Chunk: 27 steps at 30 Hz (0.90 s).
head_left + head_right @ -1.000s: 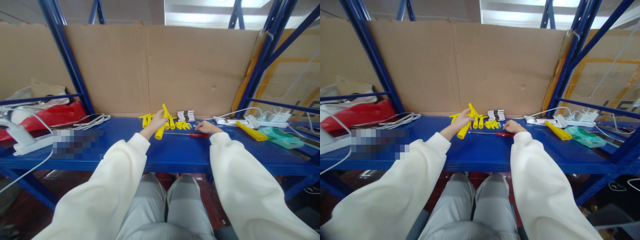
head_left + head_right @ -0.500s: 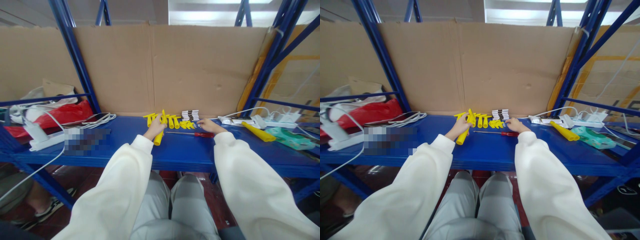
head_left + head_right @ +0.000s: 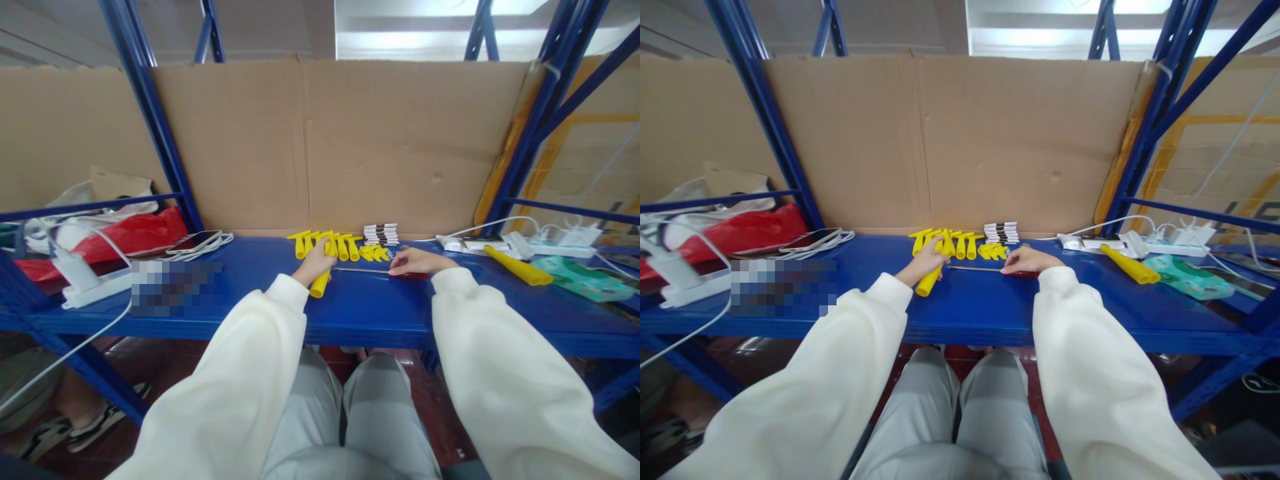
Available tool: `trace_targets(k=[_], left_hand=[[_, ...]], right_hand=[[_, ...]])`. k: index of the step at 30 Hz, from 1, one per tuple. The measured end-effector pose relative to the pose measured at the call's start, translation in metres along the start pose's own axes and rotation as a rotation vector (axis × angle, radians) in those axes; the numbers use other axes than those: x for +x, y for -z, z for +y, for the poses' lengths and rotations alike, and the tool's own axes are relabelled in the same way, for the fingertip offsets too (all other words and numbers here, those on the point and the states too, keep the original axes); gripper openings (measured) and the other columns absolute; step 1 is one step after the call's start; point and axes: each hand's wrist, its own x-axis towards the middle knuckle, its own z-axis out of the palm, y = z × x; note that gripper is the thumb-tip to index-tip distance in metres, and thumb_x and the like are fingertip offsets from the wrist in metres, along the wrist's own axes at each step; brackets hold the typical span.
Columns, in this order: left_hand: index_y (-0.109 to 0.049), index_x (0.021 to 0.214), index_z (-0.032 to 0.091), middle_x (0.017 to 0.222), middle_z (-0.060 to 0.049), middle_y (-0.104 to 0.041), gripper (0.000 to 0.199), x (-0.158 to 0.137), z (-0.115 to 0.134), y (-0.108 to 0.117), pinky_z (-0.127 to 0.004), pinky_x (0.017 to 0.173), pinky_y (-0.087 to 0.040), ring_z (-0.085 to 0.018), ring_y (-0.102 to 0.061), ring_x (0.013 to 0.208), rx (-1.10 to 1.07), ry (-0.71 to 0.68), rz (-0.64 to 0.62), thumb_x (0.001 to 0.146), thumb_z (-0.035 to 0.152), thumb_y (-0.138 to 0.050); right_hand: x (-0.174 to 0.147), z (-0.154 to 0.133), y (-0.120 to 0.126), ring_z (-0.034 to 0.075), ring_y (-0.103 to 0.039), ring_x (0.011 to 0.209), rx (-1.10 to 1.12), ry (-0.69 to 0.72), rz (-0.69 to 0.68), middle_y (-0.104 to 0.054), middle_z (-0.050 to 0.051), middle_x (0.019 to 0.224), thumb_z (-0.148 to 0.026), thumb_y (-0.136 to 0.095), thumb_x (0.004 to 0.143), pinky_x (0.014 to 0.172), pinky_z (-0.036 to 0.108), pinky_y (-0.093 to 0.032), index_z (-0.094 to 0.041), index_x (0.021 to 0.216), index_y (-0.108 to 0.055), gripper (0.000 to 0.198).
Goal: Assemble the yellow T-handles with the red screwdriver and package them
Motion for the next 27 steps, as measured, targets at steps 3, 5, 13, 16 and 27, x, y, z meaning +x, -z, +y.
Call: trace_targets(k=[3, 5, 13, 16, 27], left_hand=[[-0.03, 0.156, 0.025, 0.093, -0.007, -0.069, 0.078, 0.002, -0.003, -0.002, -0.026, 0.047, -0.053, -0.017, -0.065, 0.052, 0.013, 0.003, -0.01, 0.084, 0.014, -0.058], [-0.031, 0.156, 0.025, 0.093, -0.007, -0.069, 0.077, 0.003, -0.003, -0.003, -0.026, 0.047, -0.053, -0.018, -0.066, 0.053, 0.018, 0.008, -0.013, 0.085, 0.016, -0.059], [-0.031, 0.157, 0.026, 0.096, -0.006, -0.069, 0.076, 0.002, -0.001, -0.004, -0.026, 0.047, -0.053, -0.015, -0.063, 0.049, -0.012, 0.039, -0.001, 0.086, 0.016, -0.058], [-0.029, 0.157, 0.025, 0.095, -0.005, -0.069, 0.077, 0.003, -0.002, -0.005, -0.026, 0.046, -0.052, -0.012, -0.059, 0.044, -0.036, 0.035, -0.012, 0.086, 0.012, -0.054], [-0.028, 0.157, 0.024, 0.089, -0.005, -0.067, 0.076, 0.003, -0.002, -0.005, -0.027, 0.045, -0.053, -0.013, -0.057, 0.043, -0.06, 0.044, -0.024, 0.086, 0.014, -0.055]], right_hand=[[0.002, 0.004, -0.002, 0.026, -0.066, 0.087, -0.023, -0.016, 0.007, -0.074, 0.007, 0.088, -0.066, -0.078, 0.056, 0.078, 0.032, -0.052, -0.02, 0.083, -0.077, 0.053], [0.003, 0.006, -0.004, 0.025, -0.066, 0.086, -0.042, -0.024, 0.016, -0.073, 0.007, 0.087, -0.061, -0.08, 0.056, 0.078, 0.033, -0.052, -0.021, 0.081, -0.075, 0.048], [0.005, 0.009, -0.007, 0.021, -0.063, 0.075, -0.022, 0.002, 0.051, -0.068, 0.003, 0.073, -0.05, -0.082, 0.06, 0.068, 0.031, -0.049, -0.021, 0.071, -0.064, 0.036], [0.003, 0.011, -0.007, 0.02, -0.062, 0.067, 0.114, -0.029, 0.033, -0.065, 0.001, 0.065, -0.048, -0.083, 0.06, 0.064, 0.031, -0.049, -0.021, 0.069, -0.058, 0.038], [0.012, 0.013, -0.014, 0.017, -0.063, 0.067, 0.239, 0.014, 0.271, -0.066, -0.001, 0.069, -0.026, -0.076, 0.066, 0.066, 0.028, -0.05, -0.023, 0.076, -0.05, 0.029]])
